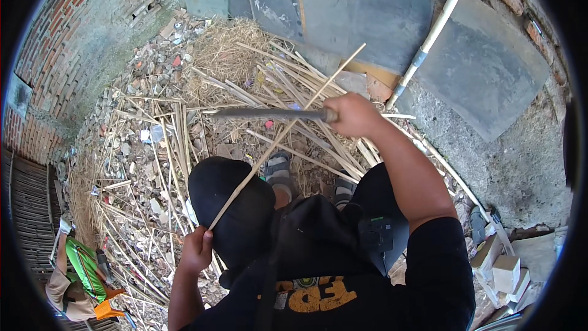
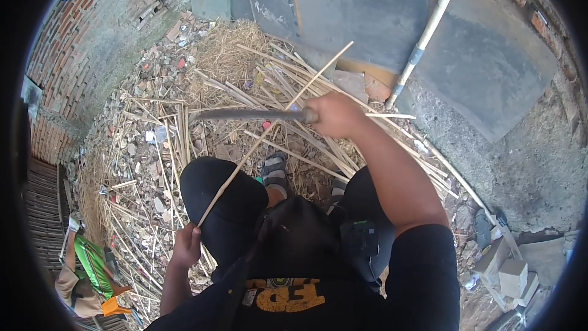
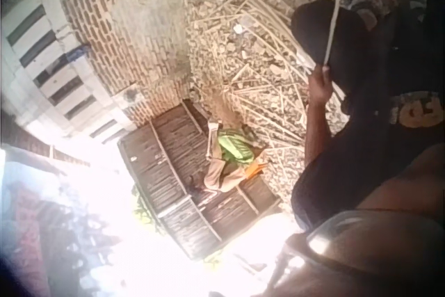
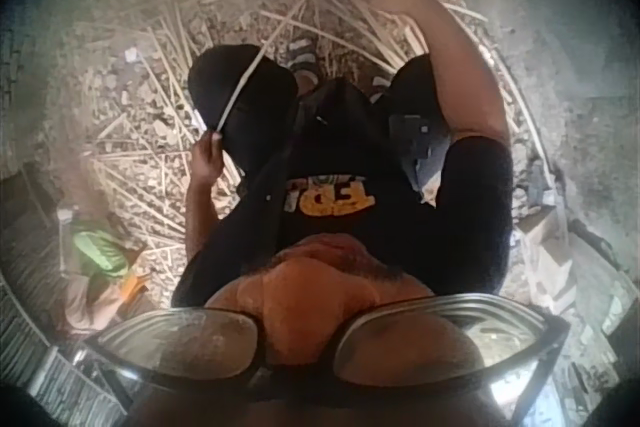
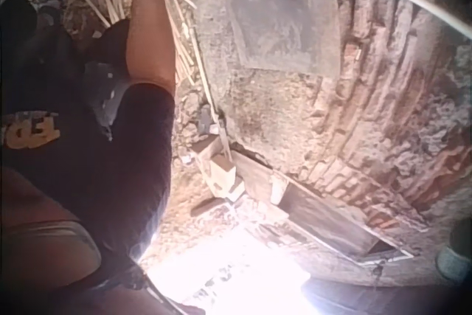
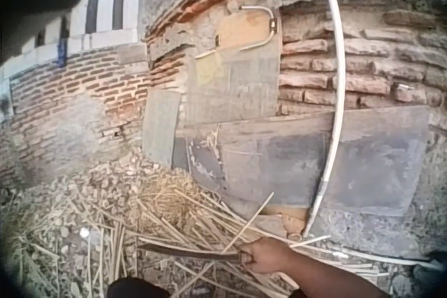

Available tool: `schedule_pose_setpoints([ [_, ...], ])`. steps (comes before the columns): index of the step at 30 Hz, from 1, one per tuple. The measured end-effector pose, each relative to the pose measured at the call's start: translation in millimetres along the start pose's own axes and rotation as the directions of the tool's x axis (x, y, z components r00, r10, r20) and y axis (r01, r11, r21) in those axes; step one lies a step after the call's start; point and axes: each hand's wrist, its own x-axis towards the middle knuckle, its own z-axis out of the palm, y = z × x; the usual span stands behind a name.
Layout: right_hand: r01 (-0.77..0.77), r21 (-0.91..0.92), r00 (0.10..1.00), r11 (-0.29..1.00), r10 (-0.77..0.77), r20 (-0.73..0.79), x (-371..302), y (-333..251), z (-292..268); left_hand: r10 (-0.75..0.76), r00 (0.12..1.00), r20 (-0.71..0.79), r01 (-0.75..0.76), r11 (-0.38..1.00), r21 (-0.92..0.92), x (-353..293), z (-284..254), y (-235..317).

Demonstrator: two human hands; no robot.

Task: The person splits thin strips of bamboo by hand using a large blade, drawing the knife along the length of the wood while holding it.

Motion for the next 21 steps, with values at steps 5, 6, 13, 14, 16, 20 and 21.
schedule_pose_setpoints([
  [5, -0.246, 0.108, 0.931, 0.963, 0.266, -0.249, 5.0, 72.5, -4.8, 0.024, 0.999, -0.027, -0.023, 0.999, 0.038, 3.2, -1.3, 5.1],
  [6, -0.239, 0.105, 0.930, 0.965, 0.259, -0.260, 4.5, 65.2, -5.3, 0.033, 0.999, -0.033, -0.031, 0.997, 0.067, 2.7, -2.2, 4.9],
  [13, 0.097, 0.114, 0.988, 0.989, -0.082, -0.128, 4.3, 29.5, 4.5, -0.019, 1.000, 0.025, 0.020, 0.999, -0.040, 2.1, -1.9, -3.0],
  [14, 0.087, 0.113, 0.987, 0.990, -0.071, -0.142, 5.6, 51.5, 6.5, -0.014, 1.000, 0.010, 0.014, 0.998, -0.063, 4.4, -1.6, 0.0],
  [16, -0.175, 0.185, 0.939, 0.967, 0.220, -0.264, 9.2, 69.0, -3.9, 0.013, 1.000, 0.000, -0.013, 1.000, -0.014, 4.8, -3.8, 3.0],
  [20, -0.016, 0.179, 0.953, 0.984, 0.069, -0.296, 0.0, 31.7, -5.1, -0.034, 0.999, -0.004, 0.034, 0.999, -0.025, 1.7, -3.8, 3.4],
  [21, 0.005, 0.134, 0.978, 0.991, 0.023, -0.208, -4.2, 17.7, -4.6, -0.017, 1.000, -0.008, 0.017, 0.999, -0.038, 2.6, -2.1, 3.5],
])
